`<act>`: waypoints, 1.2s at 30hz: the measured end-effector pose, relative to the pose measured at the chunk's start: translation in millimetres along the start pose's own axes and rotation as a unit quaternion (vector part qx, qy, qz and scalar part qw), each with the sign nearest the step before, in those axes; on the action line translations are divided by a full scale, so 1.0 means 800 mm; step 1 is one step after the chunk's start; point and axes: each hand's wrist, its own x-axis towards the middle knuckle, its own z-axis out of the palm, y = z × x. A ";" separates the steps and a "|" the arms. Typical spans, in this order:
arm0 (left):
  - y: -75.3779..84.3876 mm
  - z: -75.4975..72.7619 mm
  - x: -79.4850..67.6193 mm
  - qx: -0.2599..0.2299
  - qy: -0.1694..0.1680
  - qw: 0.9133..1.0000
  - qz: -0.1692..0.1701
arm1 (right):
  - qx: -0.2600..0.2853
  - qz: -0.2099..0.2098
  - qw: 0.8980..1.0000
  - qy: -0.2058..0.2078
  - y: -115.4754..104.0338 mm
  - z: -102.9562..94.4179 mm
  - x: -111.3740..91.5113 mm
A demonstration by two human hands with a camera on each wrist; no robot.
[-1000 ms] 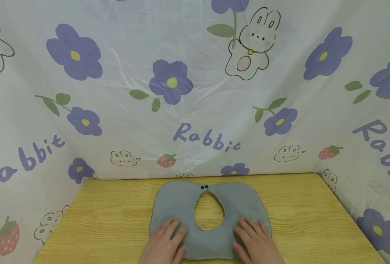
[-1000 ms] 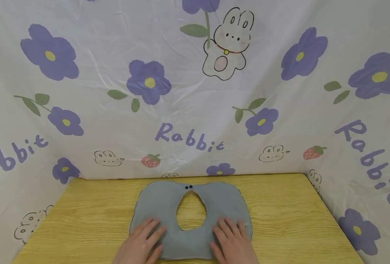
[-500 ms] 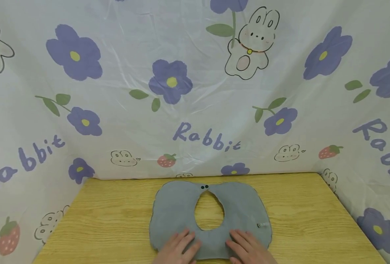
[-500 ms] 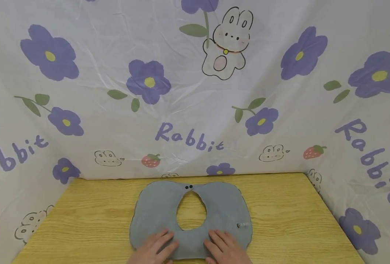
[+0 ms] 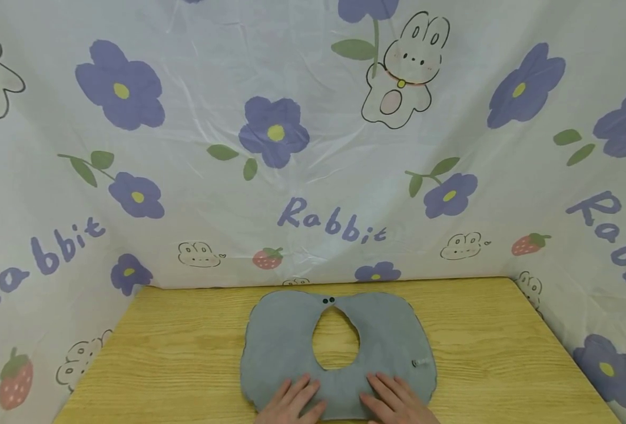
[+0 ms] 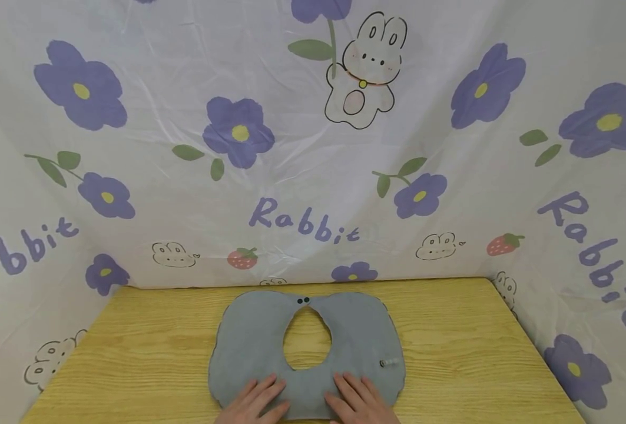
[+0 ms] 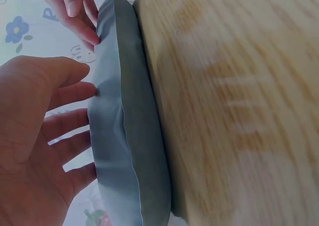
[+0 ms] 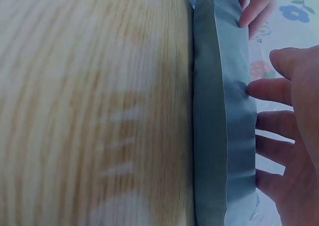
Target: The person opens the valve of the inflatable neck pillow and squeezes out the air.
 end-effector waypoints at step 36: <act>-0.055 -0.062 0.113 -0.056 -0.157 0.977 -0.133 | 0.096 0.161 0.980 -0.073 0.071 -0.038 0.072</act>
